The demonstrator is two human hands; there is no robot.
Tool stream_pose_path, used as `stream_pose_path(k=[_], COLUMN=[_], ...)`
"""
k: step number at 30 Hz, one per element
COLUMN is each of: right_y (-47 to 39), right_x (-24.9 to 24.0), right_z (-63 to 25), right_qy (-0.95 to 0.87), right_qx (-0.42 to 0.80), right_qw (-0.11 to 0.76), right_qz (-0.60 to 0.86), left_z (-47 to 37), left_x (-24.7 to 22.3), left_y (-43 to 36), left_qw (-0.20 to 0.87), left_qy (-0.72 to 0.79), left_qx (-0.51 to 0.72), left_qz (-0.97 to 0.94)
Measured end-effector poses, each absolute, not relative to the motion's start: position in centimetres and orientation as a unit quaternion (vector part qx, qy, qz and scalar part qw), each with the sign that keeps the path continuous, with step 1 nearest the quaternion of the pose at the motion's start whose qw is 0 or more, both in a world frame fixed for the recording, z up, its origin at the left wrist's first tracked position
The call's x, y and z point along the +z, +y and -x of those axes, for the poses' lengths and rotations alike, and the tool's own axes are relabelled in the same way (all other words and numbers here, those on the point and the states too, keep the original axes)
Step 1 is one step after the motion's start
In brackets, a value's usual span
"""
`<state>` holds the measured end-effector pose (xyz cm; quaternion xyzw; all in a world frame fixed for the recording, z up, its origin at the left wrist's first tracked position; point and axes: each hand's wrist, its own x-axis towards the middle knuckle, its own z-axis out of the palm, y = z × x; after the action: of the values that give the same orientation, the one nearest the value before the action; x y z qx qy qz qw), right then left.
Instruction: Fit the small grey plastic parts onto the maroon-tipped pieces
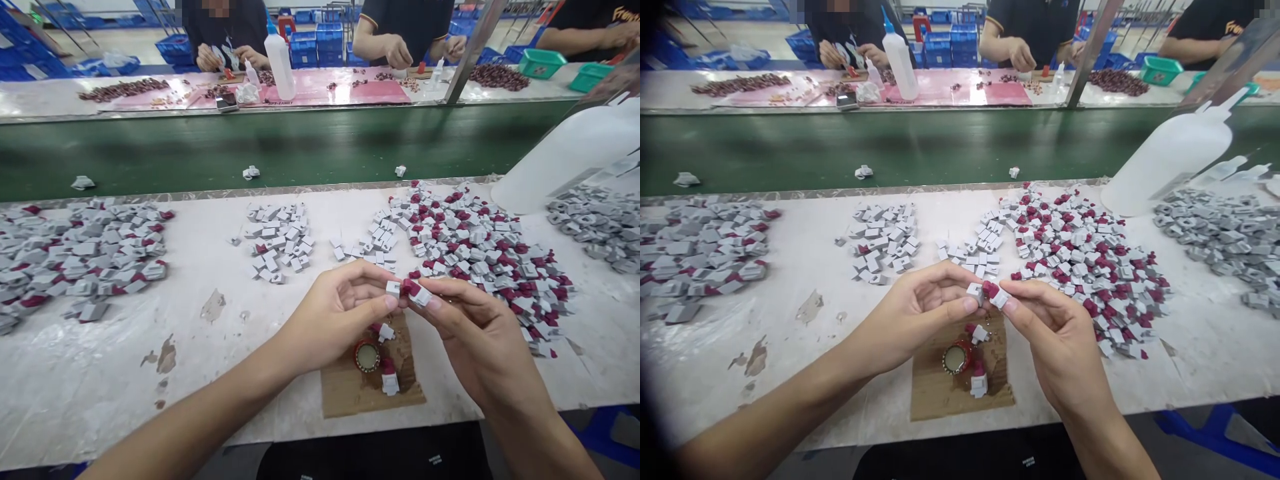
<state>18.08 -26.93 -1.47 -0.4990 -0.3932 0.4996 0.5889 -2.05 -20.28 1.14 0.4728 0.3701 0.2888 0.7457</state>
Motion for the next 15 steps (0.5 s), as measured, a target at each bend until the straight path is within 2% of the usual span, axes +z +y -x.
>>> stream_pose_path(k=[9, 13, 15], right_y=[-25.7, -22.1, -18.5], right_x=[-0.2, 0.9, 1.6], right_z=[-18.6, -19.7, -20.2], right_qy=[-0.478, -0.549, -0.605], right_qx=[0.491, 0.482, 0.416], right_qw=[0.513, 0.435, 0.385], right_qz=[0.517, 0.527, 0.560], left_z=[2.3, 2.5, 2.4], left_x=[1.3, 1.8, 2.2], left_y=[-20.1, -16.9, -13.9], left_qw=[0.679, 0.559, 0.476], left_qy=[0.378, 0.380, 0.403], left_qx=[0.298, 0.280, 0.266], left_qz=[-0.554, -0.682, -0.735])
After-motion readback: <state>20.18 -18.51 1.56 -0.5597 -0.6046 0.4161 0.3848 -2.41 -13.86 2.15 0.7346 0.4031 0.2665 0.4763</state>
